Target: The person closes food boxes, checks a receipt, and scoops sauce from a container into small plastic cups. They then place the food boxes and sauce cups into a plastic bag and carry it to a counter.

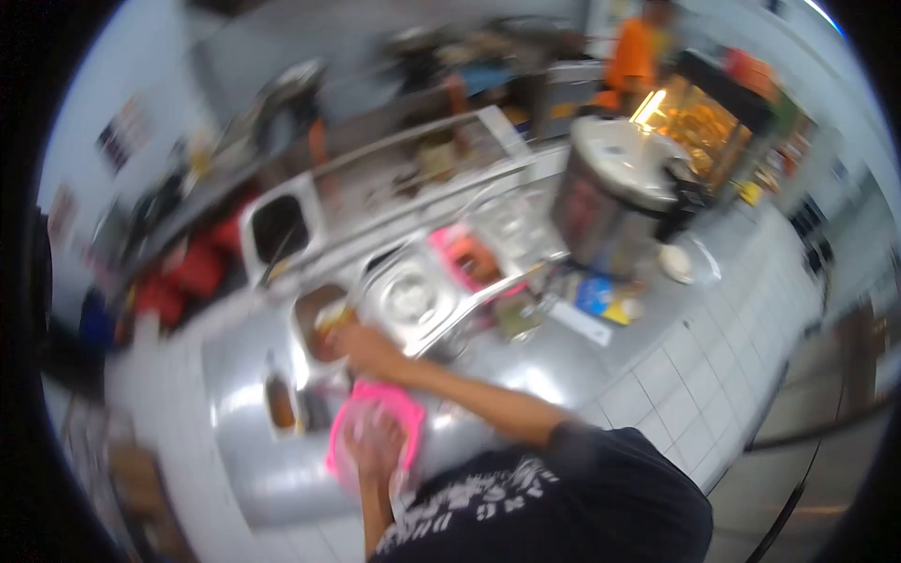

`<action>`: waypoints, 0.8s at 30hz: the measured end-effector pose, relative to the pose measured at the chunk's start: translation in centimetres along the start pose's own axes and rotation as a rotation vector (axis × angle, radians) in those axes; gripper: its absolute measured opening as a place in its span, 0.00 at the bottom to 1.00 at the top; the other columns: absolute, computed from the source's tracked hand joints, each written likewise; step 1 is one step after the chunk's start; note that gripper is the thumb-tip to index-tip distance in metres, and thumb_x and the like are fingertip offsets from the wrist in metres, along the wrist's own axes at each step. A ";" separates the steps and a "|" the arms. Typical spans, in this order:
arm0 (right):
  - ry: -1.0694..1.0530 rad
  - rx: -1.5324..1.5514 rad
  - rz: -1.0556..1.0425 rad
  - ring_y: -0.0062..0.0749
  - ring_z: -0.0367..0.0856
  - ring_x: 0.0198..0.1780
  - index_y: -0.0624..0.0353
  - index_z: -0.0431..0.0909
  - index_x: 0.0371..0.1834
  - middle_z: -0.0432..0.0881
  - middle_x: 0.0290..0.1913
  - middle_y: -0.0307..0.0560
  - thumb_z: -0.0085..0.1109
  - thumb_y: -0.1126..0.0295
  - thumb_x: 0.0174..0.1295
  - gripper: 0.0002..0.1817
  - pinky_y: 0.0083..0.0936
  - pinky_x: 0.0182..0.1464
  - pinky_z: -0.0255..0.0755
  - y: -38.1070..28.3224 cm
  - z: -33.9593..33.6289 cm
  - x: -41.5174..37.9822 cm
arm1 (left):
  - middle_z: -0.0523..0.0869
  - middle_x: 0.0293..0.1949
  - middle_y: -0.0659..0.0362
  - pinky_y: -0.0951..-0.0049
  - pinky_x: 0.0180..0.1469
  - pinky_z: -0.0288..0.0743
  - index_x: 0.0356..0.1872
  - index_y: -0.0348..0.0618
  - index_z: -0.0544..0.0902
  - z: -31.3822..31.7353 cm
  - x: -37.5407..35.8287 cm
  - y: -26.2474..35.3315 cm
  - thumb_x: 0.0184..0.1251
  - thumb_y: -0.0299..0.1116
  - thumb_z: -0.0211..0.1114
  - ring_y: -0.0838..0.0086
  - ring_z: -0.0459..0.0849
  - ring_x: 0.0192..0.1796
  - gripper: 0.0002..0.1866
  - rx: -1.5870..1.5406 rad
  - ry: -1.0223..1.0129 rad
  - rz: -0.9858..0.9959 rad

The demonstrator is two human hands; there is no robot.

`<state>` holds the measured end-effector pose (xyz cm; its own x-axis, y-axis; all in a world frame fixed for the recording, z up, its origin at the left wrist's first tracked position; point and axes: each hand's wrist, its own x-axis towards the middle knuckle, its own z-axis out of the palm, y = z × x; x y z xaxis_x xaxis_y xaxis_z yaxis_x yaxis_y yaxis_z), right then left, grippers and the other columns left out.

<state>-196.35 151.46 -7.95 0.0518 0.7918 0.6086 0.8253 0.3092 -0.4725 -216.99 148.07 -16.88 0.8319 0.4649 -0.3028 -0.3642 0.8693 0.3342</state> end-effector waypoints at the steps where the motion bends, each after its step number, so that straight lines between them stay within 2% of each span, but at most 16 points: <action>1: 0.071 -0.006 -0.045 0.54 0.80 0.42 0.59 0.76 0.46 0.80 0.37 0.57 0.56 0.67 0.57 0.15 0.45 0.41 0.73 0.4 0.4 0.8 | 0.76 0.38 0.61 0.66 0.42 0.69 0.60 0.52 0.73 1.1 -0.3 0.5 0.66 0.66 0.44 0.68 0.73 0.38 0.34 0.077 0.022 0.014; 2: 0.057 -0.084 0.105 0.54 0.81 0.36 0.62 0.78 0.42 0.80 0.31 0.57 0.55 0.66 0.62 0.11 0.44 0.37 0.73 0.8 0.2 0.4 | 0.69 0.32 0.63 0.74 0.35 0.60 0.60 0.50 0.72 2.5 -0.4 0.5 0.70 0.61 0.43 0.75 0.65 0.32 0.30 0.107 0.054 0.056; 3: 0.043 0.164 0.438 0.51 0.82 0.30 0.65 0.79 0.36 0.81 0.25 0.57 0.52 0.64 0.70 0.14 0.40 0.33 0.72 -0.9 -1.5 1.5 | 0.69 0.32 0.63 0.75 0.35 0.60 0.60 0.50 0.72 3.0 -0.1 0.7 0.71 0.61 0.44 0.75 0.66 0.32 0.30 0.081 -0.015 0.077; 4: 0.106 0.225 0.402 0.46 0.81 0.24 0.67 0.79 0.32 0.81 0.22 0.56 0.50 0.60 0.73 0.20 0.36 0.29 0.72 -0.2 -0.8 1.4 | 0.70 0.32 0.62 0.75 0.36 0.60 0.60 0.49 0.72 2.8 -0.1 1.0 0.71 0.60 0.44 0.75 0.66 0.32 0.29 0.066 -0.106 0.082; 5: -0.026 0.265 0.465 0.38 0.82 0.25 0.66 0.80 0.34 0.82 0.23 0.54 0.51 0.60 0.72 0.19 0.31 0.29 0.72 -0.7 -1.5 1.6 | 0.70 0.32 0.62 0.75 0.36 0.60 0.60 0.50 0.72 2.7 0.0 1.1 0.71 0.60 0.44 0.74 0.67 0.33 0.29 0.079 -0.102 0.108; 6: -0.041 0.313 0.489 0.31 0.81 0.25 0.66 0.81 0.37 0.83 0.23 0.50 0.51 0.61 0.73 0.17 0.27 0.29 0.73 -0.4 -1.2 1.4 | 0.70 0.32 0.62 0.75 0.36 0.61 0.61 0.50 0.71 2.6 0.0 1.3 0.71 0.60 0.45 0.74 0.67 0.33 0.29 0.097 -0.108 0.121; 8: 0.049 0.408 0.569 0.25 0.82 0.26 0.66 0.81 0.40 0.84 0.25 0.46 0.50 0.63 0.73 0.16 0.24 0.30 0.74 -0.5 -1.1 1.5 | 0.71 0.33 0.61 0.75 0.36 0.61 0.62 0.50 0.71 2.5 0.4 1.8 0.71 0.59 0.45 0.74 0.68 0.33 0.29 0.132 -0.125 0.161; 13: 0.024 0.326 0.567 0.22 0.82 0.27 0.66 0.81 0.42 0.85 0.26 0.45 0.50 0.65 0.73 0.14 0.22 0.32 0.74 -0.5 -0.8 1.5 | 0.75 0.38 0.60 0.73 0.40 0.67 0.63 0.48 0.72 1.3 0.5 2.7 0.75 0.51 0.47 0.74 0.72 0.37 0.25 0.228 -0.056 0.274; 14: 0.019 0.326 0.566 0.22 0.82 0.27 0.66 0.81 0.42 0.85 0.26 0.45 0.50 0.65 0.73 0.14 0.22 0.32 0.74 -0.6 -0.9 1.7 | 0.75 0.40 0.60 0.73 0.44 0.68 0.63 0.47 0.72 1.5 0.6 3.0 0.75 0.48 0.49 0.75 0.73 0.40 0.23 0.305 0.035 0.328; 15: 0.075 0.301 0.578 0.28 0.83 0.28 0.66 0.81 0.42 0.85 0.28 0.48 0.51 0.65 0.73 0.14 0.24 0.33 0.75 -0.8 -1.0 1.8 | 0.76 0.42 0.61 0.73 0.47 0.69 0.62 0.46 0.72 1.8 0.5 3.1 0.74 0.44 0.52 0.75 0.75 0.43 0.21 0.379 0.129 0.381; 16: 0.076 0.247 0.503 0.31 0.83 0.29 0.66 0.81 0.42 0.85 0.28 0.50 0.51 0.65 0.72 0.14 0.26 0.34 0.75 -0.7 -0.8 1.8 | 0.77 0.44 0.61 0.73 0.51 0.71 0.62 0.45 0.72 2.1 0.4 3.2 0.74 0.40 0.55 0.76 0.76 0.45 0.20 0.452 0.227 0.429; 18: 0.088 0.142 0.362 0.36 0.84 0.30 0.67 0.81 0.42 0.85 0.29 0.52 0.52 0.66 0.72 0.14 0.29 0.35 0.75 -0.4 -0.4 1.4 | 0.77 0.49 0.61 0.74 0.58 0.69 0.63 0.42 0.72 2.2 0.0 3.9 0.71 0.33 0.60 0.77 0.76 0.51 0.21 0.556 0.272 0.432; 19: 0.107 0.147 0.330 0.43 0.83 0.31 0.67 0.80 0.41 0.84 0.30 0.54 0.53 0.66 0.71 0.13 0.32 0.35 0.74 -0.5 -0.4 1.4 | 0.78 0.52 0.61 0.74 0.61 0.68 0.63 0.41 0.72 2.1 0.1 4.5 0.70 0.29 0.62 0.77 0.76 0.54 0.22 0.612 0.288 0.435; 22: -0.052 0.211 0.301 0.41 0.82 0.29 0.67 0.80 0.42 0.83 0.28 0.53 0.52 0.66 0.71 0.13 0.32 0.34 0.73 -0.7 -0.6 1.5 | 0.78 0.56 0.60 0.75 0.61 0.69 0.65 0.38 0.71 1.3 0.5 5.3 0.66 0.26 0.66 0.77 0.76 0.57 0.26 0.720 0.246 0.546; 24: -0.083 0.250 0.319 0.36 0.82 0.28 0.66 0.80 0.41 0.82 0.27 0.50 0.52 0.66 0.72 0.13 0.29 0.33 0.73 -0.9 -1.2 2.1 | 0.78 0.57 0.59 0.74 0.62 0.69 0.67 0.36 0.70 1.8 0.2 5.6 0.65 0.25 0.67 0.76 0.75 0.59 0.29 0.721 0.269 0.547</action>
<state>-196.33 152.20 -5.54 0.2283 0.9054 0.3579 0.6126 0.1521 -0.7756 -218.06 152.72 -13.48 0.4651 0.8788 -0.1063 -0.2541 0.2476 0.9350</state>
